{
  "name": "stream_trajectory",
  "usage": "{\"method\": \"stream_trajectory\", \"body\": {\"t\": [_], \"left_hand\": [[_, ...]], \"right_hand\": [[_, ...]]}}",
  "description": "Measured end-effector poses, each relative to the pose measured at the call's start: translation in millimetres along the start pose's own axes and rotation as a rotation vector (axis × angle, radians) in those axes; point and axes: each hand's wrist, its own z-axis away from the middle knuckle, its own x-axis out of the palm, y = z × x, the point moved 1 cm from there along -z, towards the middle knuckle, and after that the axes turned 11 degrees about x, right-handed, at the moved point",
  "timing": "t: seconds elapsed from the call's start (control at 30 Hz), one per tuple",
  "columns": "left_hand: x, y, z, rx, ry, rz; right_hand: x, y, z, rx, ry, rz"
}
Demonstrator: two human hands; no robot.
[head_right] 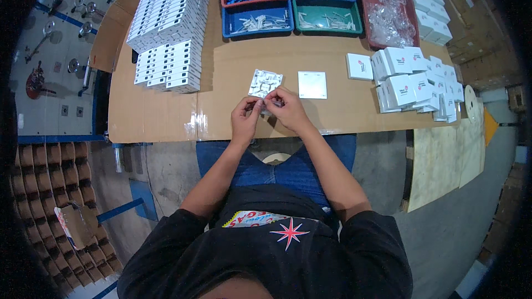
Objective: Packaging blue and white industrial components into small white boxes at a workbench.
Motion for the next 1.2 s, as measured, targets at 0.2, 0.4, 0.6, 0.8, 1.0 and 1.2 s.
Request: {"method": "stream_trajectory", "body": {"t": [0.2,0.4,0.6,0.8,1.0,1.2], "left_hand": [[0.2,0.2,-0.1,-0.021,-0.005,0.029],[-1.9,-3.3,1.9,-0.024,-0.029,-0.031],[6.8,9.4,-2.1,0.015,0.017,0.033],[-4.5,-4.1,0.9,-0.044,-0.174,-0.146],[-10.4,14.1,6.8,-0.237,-0.202,0.177],[-23.9,14.9,12.6,-0.241,-0.343,0.053]], "right_hand": [[-2.9,1.4,-0.7,-0.003,-0.009,0.017],[-1.5,-5.6,0.4,-0.032,-0.003,0.087],[-5.5,-5.5,2.2,0.007,-0.024,-0.061],[-17.6,-13.9,4.2,0.229,-0.113,-0.206],[-37.2,-19.8,12.7,0.293,-0.225,-0.083],[-34.4,-11.0,17.7,0.225,-0.302,-0.001]]}}
